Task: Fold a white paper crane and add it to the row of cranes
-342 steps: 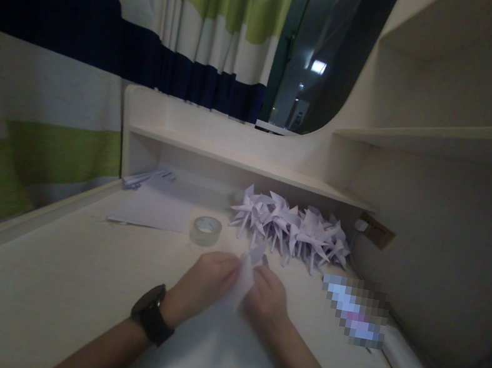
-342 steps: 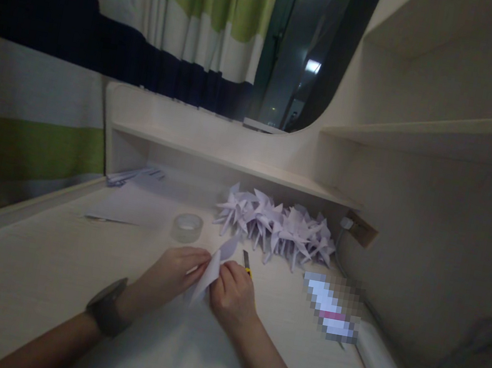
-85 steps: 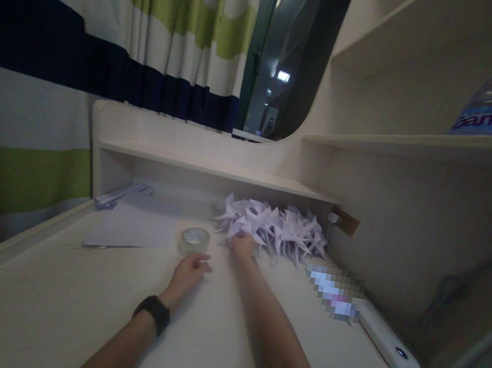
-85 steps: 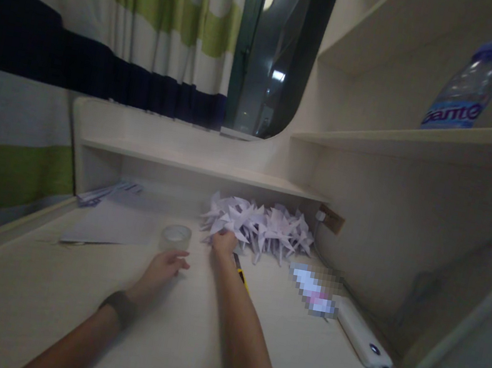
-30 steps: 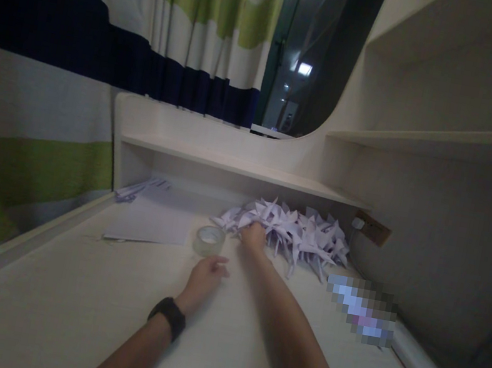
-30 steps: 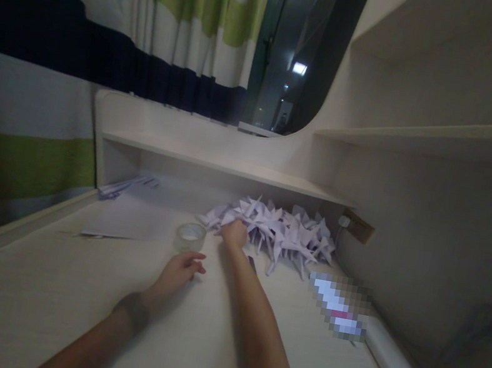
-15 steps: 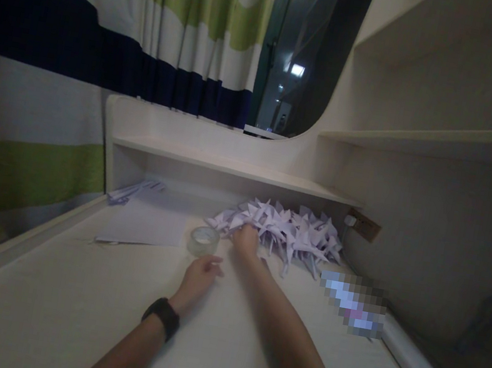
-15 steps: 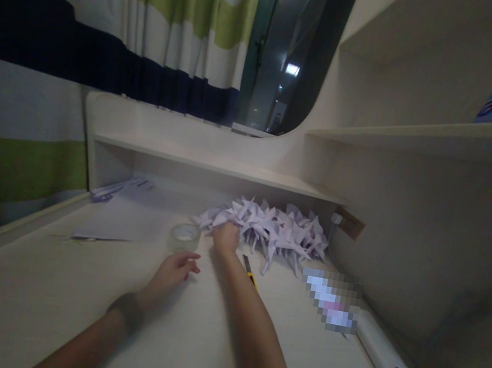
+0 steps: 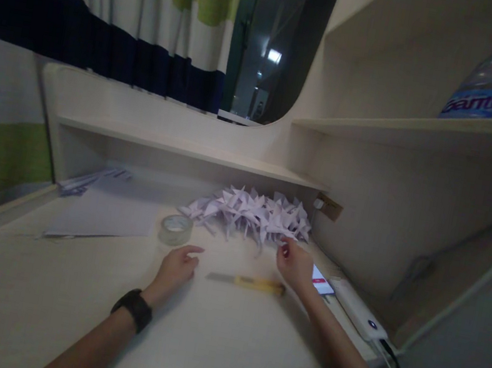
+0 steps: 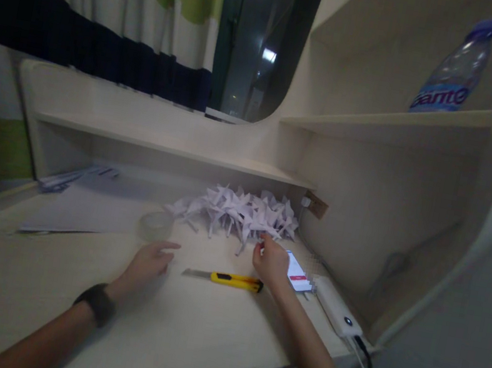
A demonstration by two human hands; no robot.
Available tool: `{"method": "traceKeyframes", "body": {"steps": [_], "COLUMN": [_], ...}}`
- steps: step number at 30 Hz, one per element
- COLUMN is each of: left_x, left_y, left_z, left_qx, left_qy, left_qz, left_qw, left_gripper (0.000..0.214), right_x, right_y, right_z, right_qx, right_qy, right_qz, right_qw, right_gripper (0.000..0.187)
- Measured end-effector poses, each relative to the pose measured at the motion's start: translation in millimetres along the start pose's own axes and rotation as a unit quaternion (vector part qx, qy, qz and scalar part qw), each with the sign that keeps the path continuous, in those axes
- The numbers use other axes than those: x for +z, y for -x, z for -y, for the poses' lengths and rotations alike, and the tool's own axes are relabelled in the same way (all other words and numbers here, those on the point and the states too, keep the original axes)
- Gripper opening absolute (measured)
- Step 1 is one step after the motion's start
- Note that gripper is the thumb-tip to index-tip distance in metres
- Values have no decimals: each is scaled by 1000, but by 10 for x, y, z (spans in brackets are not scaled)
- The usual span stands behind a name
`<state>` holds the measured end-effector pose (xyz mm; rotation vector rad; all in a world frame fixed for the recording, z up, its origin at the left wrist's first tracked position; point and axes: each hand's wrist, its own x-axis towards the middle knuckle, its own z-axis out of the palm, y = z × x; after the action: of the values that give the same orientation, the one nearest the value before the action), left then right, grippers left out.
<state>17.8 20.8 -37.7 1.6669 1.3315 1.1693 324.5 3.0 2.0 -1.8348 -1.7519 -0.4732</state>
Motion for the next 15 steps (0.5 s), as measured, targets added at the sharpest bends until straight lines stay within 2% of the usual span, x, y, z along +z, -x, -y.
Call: {"method": "traceKeyframes", "body": {"steps": [3, 6, 8, 9, 12, 15], "left_x": [18, 61, 133, 183, 348, 454], "left_y": [47, 187, 321, 389, 547, 597], "left_z": [-24, -135, -253, -314, -446, -451], "left_qx": [33, 162, 275, 302, 332, 338], "left_qy": [-76, -160, -195, -208, -247, -282], "left_qz": [9, 7, 39, 68, 132, 168], "left_qw": [997, 974, 941, 928, 901, 882], "left_gripper": [36, 34, 35, 35, 33, 28], "right_x": [-162, -169, -137, -123, -109, -116], "right_y": [65, 169, 233, 258, 301, 324], "right_z": [-565, -886, -964, -975, -946, -864], "right_qx": [37, 40, 30, 30, 61, 63], "right_qy": [34, 81, 97, 98, 84, 34], "right_qz": [39, 84, 107, 116, 131, 120], "right_qw": [998, 992, 989, 988, 986, 990], "right_gripper": [43, 58, 63, 65, 67, 61]}}
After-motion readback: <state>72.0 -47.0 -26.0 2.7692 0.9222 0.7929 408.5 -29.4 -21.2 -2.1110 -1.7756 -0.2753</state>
